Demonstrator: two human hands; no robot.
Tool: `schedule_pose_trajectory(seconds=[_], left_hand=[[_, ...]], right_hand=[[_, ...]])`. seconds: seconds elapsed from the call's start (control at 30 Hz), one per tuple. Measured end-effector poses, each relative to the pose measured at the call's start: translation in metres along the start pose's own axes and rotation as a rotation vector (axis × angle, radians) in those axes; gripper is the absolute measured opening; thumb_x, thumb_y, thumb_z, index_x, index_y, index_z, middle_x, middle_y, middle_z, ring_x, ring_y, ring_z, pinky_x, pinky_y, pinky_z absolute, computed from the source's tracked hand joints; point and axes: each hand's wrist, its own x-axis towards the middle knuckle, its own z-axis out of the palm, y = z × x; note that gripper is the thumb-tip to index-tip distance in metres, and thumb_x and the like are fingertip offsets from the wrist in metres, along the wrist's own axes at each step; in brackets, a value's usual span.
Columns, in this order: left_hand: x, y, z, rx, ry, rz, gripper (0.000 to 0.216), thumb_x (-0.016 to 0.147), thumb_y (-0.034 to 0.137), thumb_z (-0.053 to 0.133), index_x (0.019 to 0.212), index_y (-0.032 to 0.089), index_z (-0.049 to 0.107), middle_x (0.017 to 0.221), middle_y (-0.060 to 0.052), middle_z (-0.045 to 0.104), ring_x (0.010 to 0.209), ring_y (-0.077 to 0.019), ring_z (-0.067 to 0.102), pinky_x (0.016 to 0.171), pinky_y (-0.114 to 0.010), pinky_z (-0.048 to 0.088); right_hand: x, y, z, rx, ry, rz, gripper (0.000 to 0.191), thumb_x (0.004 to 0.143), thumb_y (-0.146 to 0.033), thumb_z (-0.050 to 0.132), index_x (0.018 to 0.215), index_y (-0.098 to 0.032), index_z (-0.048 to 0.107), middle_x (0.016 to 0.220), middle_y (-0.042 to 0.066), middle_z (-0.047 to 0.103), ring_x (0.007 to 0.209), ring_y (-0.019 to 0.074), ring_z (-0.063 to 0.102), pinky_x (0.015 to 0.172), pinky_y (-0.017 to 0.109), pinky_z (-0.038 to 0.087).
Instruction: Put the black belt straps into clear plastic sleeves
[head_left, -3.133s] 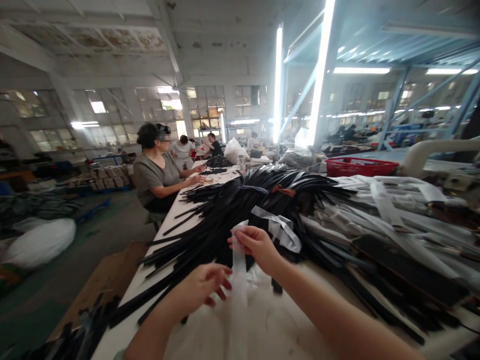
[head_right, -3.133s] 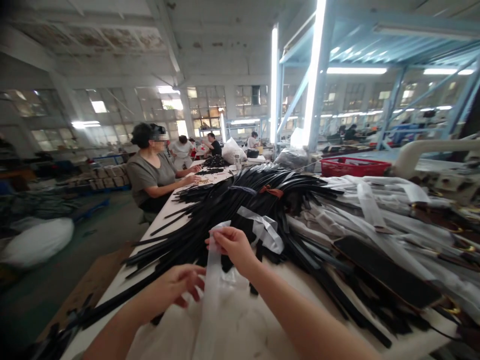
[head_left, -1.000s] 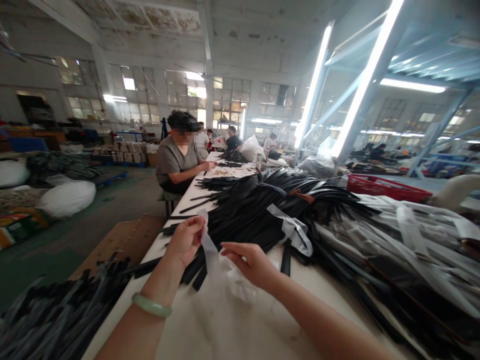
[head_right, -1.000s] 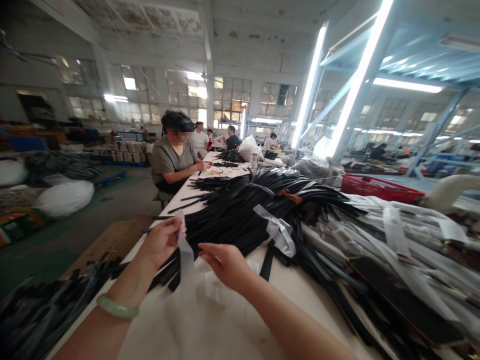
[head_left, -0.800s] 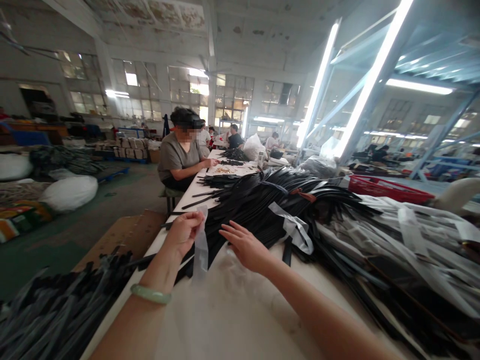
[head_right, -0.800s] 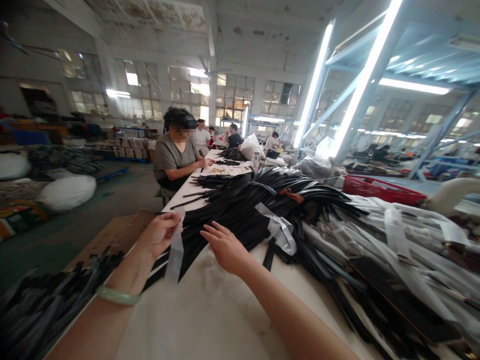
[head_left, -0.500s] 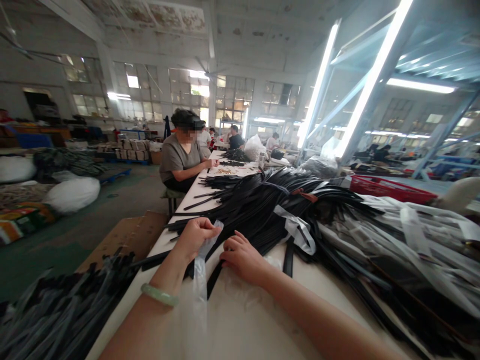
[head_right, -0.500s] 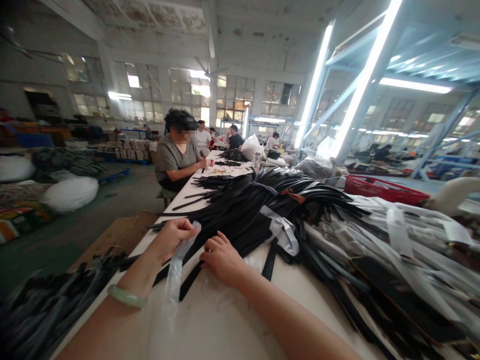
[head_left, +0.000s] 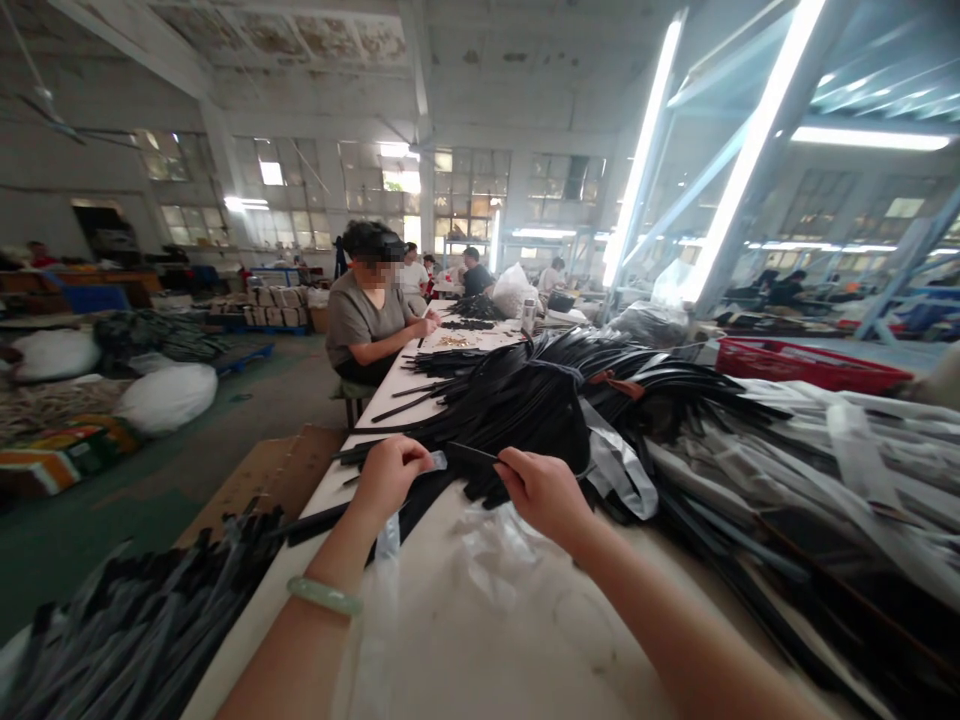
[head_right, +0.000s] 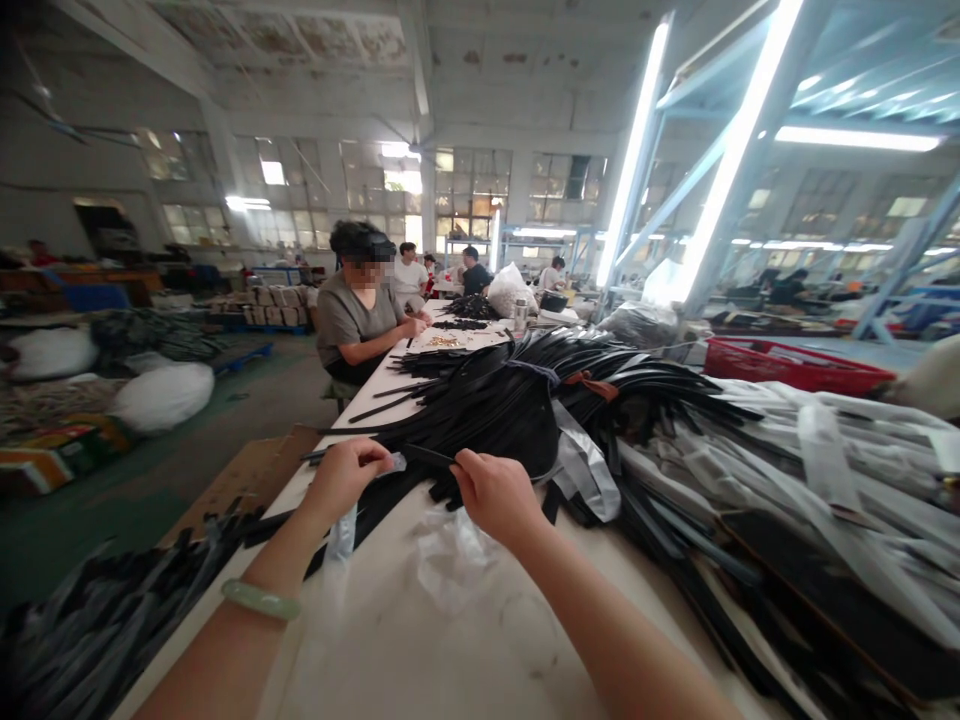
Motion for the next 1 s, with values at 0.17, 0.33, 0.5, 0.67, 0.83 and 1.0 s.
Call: schedule_pose_trajectory(seconds=[0.17,0.33,0.5,0.67,0.83,1.0], left_hand=[[0.002,-0.003,0.003,0.017,0.004,-0.023,0.009,0.067,0.026,0.067,0.067,0.018,0.072,0.069,-0.003,0.067,0.067,-0.0182,0.057,0.065,-0.027,0.037],[0.001,-0.003,0.004,0.013,0.002,-0.021,0.009,0.067,0.026,0.068,0.068,0.018,0.071,0.071,-0.004,0.068,0.069,-0.0192,0.059,0.067,-0.028,0.038],[0.001,0.003,0.003,-0.014,-0.024,0.013,0.009,0.069,0.026,0.066,0.068,0.019,0.071,0.074,-0.005,0.068,0.074,-0.0202,0.059,0.071,-0.028,0.039],[0.001,0.006,0.006,0.048,-0.164,0.11,0.011,0.071,0.02,0.062,0.074,0.02,0.072,0.077,-0.004,0.065,0.077,-0.0193,0.056,0.072,-0.028,0.039],[-0.004,0.007,0.013,0.133,-0.3,0.172,0.011,0.067,0.015,0.063,0.074,0.019,0.071,0.071,-0.002,0.058,0.07,-0.0178,0.052,0.065,-0.027,0.035],[-0.006,0.01,0.017,0.073,-0.354,0.17,0.012,0.07,0.016,0.059,0.072,0.019,0.071,0.077,-0.004,0.062,0.077,-0.0196,0.056,0.071,-0.028,0.038]], right_hand=[[0.001,-0.001,0.0,-0.016,-0.058,0.01,0.025,0.095,-0.03,0.039,0.08,-0.019,0.056,0.068,0.001,0.062,0.062,0.0122,0.056,0.057,0.025,0.026],[0.0,-0.002,0.0,-0.023,-0.101,-0.012,0.025,0.094,-0.029,0.039,0.079,-0.019,0.056,0.069,0.0,0.063,0.062,0.0119,0.057,0.057,0.026,0.025],[0.0,-0.004,0.0,-0.092,-0.139,-0.023,0.025,0.094,-0.029,0.04,0.077,-0.019,0.055,0.067,0.001,0.063,0.061,0.0123,0.058,0.055,0.027,0.024],[0.002,-0.005,-0.006,-0.171,-0.209,-0.038,0.026,0.094,-0.03,0.04,0.079,-0.019,0.058,0.071,0.003,0.066,0.062,0.0139,0.06,0.055,0.028,0.024],[0.005,-0.005,-0.016,-0.276,-0.248,-0.04,0.022,0.092,-0.025,0.044,0.081,-0.02,0.061,0.073,0.005,0.066,0.065,0.017,0.061,0.057,0.028,0.027],[0.005,-0.001,-0.02,-0.263,-0.274,-0.069,0.023,0.092,-0.028,0.045,0.082,-0.02,0.064,0.073,0.005,0.067,0.068,0.0179,0.062,0.058,0.028,0.028]])
